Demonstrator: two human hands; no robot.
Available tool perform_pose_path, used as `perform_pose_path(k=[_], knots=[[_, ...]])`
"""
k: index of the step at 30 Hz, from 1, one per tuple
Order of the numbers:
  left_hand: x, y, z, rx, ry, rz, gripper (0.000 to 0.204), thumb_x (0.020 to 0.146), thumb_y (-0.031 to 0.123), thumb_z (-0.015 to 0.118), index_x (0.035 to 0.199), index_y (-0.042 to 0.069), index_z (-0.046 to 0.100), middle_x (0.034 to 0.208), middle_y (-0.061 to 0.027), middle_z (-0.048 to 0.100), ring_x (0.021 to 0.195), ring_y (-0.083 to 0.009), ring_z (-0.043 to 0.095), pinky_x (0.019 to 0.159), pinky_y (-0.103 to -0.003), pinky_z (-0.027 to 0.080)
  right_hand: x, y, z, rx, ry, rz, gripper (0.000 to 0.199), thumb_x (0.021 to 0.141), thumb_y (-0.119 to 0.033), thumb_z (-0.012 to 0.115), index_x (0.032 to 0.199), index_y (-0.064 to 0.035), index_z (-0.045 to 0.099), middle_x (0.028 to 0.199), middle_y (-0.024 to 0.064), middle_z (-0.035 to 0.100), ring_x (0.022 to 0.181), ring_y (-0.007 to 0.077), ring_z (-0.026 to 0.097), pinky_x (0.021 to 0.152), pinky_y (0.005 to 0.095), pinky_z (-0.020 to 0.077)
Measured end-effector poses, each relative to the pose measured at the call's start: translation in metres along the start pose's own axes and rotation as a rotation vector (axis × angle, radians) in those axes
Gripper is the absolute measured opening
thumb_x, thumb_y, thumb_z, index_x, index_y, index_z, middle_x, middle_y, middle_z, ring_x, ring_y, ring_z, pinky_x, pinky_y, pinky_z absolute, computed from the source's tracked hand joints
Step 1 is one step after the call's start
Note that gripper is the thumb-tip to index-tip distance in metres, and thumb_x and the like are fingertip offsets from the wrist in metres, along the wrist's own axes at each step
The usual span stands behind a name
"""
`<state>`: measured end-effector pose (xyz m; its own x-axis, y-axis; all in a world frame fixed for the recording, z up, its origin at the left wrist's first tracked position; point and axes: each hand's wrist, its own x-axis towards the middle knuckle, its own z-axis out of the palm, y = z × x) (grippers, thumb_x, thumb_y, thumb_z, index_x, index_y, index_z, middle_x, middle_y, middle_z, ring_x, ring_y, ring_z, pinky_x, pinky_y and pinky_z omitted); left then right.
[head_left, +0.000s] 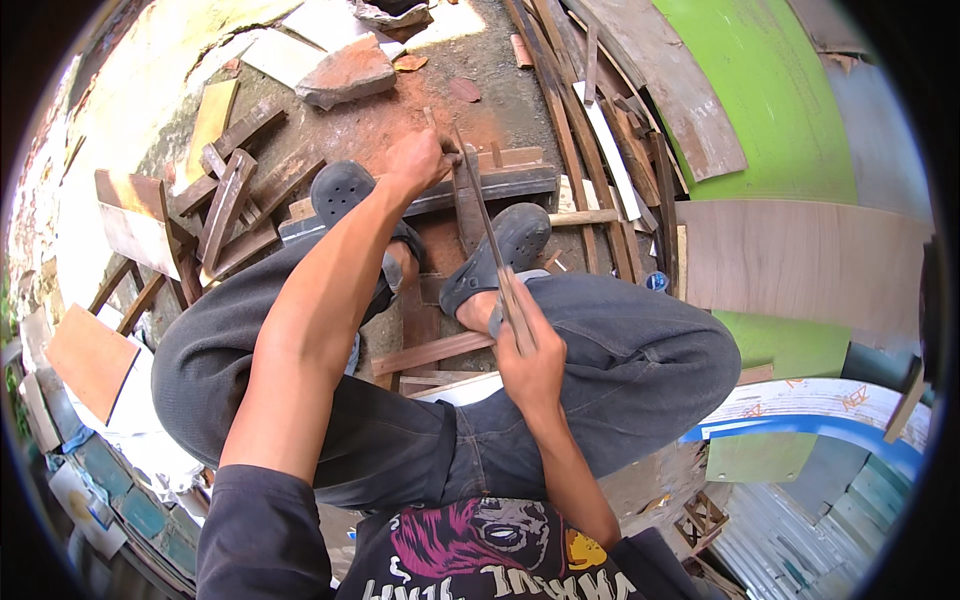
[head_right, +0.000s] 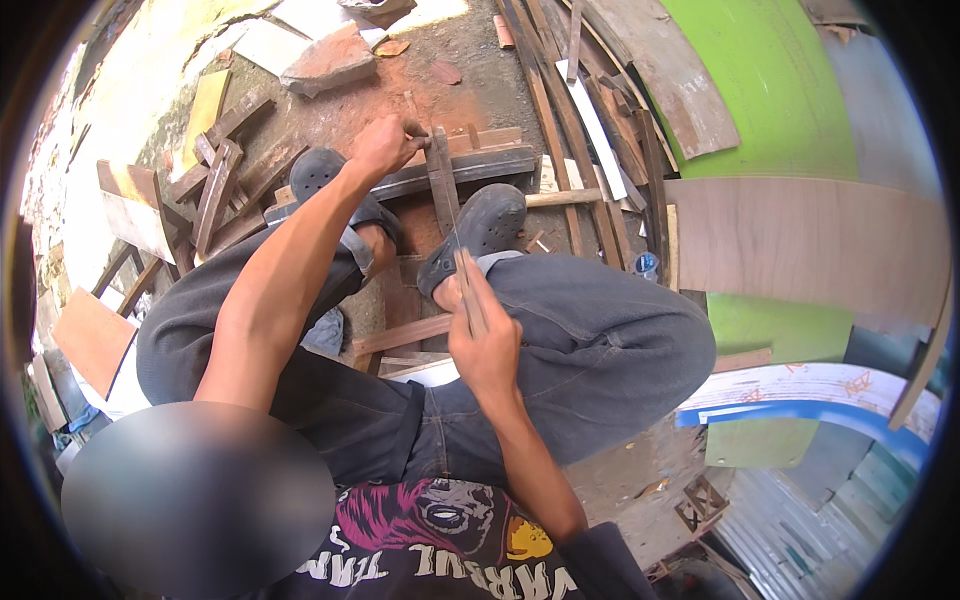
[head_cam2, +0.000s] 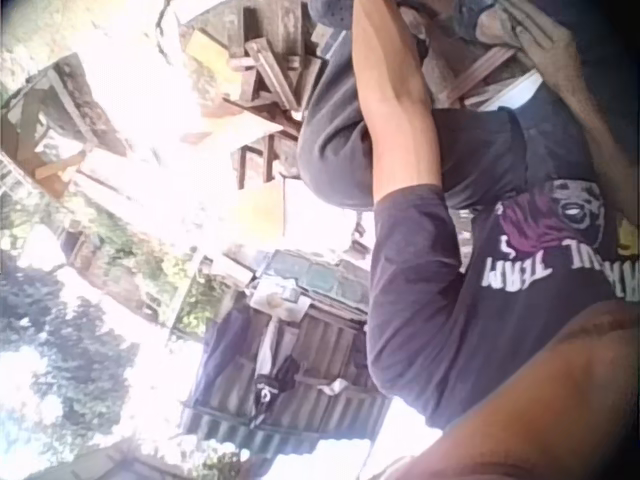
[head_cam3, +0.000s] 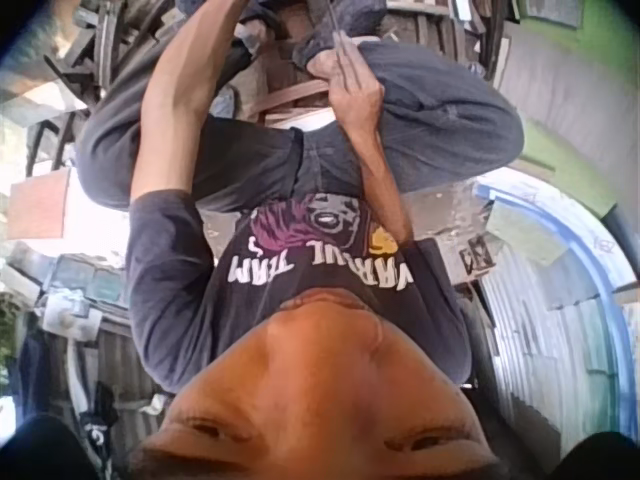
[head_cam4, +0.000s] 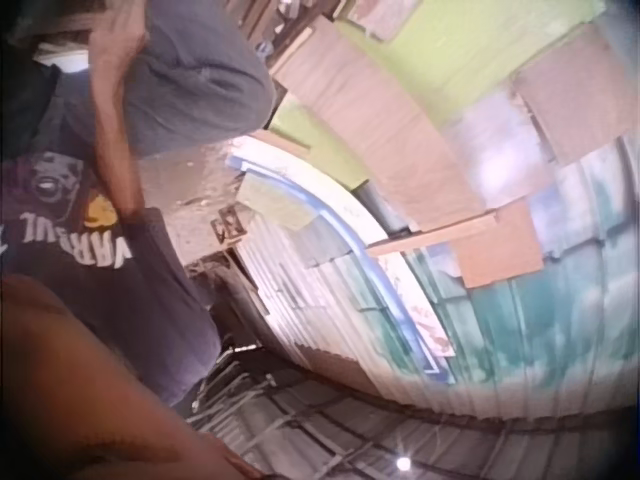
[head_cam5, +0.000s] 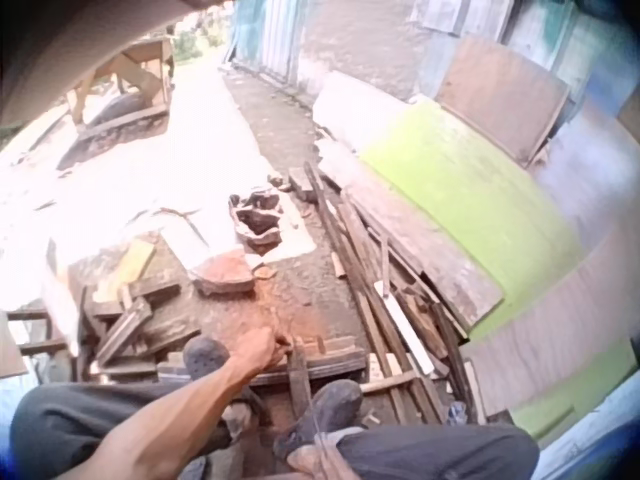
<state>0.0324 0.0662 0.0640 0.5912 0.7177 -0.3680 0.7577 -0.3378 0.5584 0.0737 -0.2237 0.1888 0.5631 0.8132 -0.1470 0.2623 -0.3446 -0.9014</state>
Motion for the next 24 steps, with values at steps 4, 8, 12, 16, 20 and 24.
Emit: perform_pose_path(k=[4, 8, 12, 16, 20, 24], knots=[[0.007, -0.014, 0.011, -0.014, 0.052, 0.037, 0.027, 0.090, 0.036, 0.072, 0.106, 0.016, 0.080, 0.099, -0.0160, 0.076, 0.095, -0.0355, 0.072, 0.082, -0.047, 0.056, 0.015, 0.027, 0.026, 0.020, 0.063, -0.012, 0.054, 0.085, 0.006, 0.056, 0.139, 0.0022, 0.057, 0.125, 0.0231, 0.068, 0.113, 0.0319, 0.069, 0.090, 0.0346, 0.0542], [0.014, 0.001, 0.018, -0.025, 0.056, 0.068, 0.027, 0.090, 0.038, 0.071, 0.105, 0.018, 0.080, 0.098, -0.0148, 0.076, 0.093, -0.0357, 0.072, 0.080, -0.047, 0.056, 0.121, 0.061, 0.066, -0.040, 0.162, -0.062, 0.055, 0.085, -0.002, 0.056, 0.140, -0.0067, 0.059, 0.121, 0.0233, 0.069, 0.108, 0.0347, 0.071, 0.090, 0.0358, 0.0537], [0.000, -0.002, 0.013, -0.016, 0.085, -0.009, 0.028, 0.089, 0.040, 0.072, 0.104, 0.019, 0.080, 0.097, -0.0149, 0.076, 0.093, -0.0353, 0.072, 0.078, -0.047, 0.056, 0.064, 0.054, 0.047, -0.079, 0.120, -0.169, 0.055, 0.085, 0.002, 0.054, 0.140, 0.0006, 0.057, 0.126, 0.0232, 0.068, 0.112, 0.0304, 0.070, 0.092, 0.0362, 0.0533], [0.003, -0.021, 0.023, -0.147, 0.178, 0.036, 0.029, 0.090, 0.039, 0.070, 0.105, 0.016, 0.080, 0.091, -0.0175, 0.076, 0.088, -0.0368, 0.072, 0.077, -0.047, 0.056, 0.015, 0.054, 0.034, 0.034, 0.058, -0.072, 0.055, 0.085, 0.009, 0.050, 0.139, 0.0063, 0.056, 0.136, 0.0242, 0.062, 0.128, 0.0287, 0.060, 0.105, 0.0373, 0.0465], [0.003, -0.003, 0.030, -0.210, 0.190, 0.096, 0.031, 0.090, 0.037, 0.070, 0.106, 0.012, 0.079, 0.089, -0.0198, 0.075, 0.086, -0.0381, 0.072, 0.078, -0.046, 0.056, 0.125, 0.066, 0.075, -0.079, 0.211, -0.149, 0.054, 0.084, -0.002, 0.057, 0.138, -0.0030, 0.060, 0.121, 0.0253, 0.069, 0.111, 0.0310, 0.070, 0.091, 0.0352, 0.0536], [-0.003, -0.010, 0.020, -0.125, 0.141, 0.070, 0.035, 0.090, 0.039, 0.070, 0.110, 0.013, 0.078, 0.093, -0.0203, 0.075, 0.091, -0.0371, 0.073, 0.080, -0.046, 0.056, 0.128, 0.087, 0.074, 0.068, 0.133, -0.195, 0.057, 0.083, -0.006, 0.059, 0.140, -0.0113, 0.060, 0.117, 0.0195, 0.073, 0.114, 0.0307, 0.069, 0.102, 0.0332, 0.0511]])
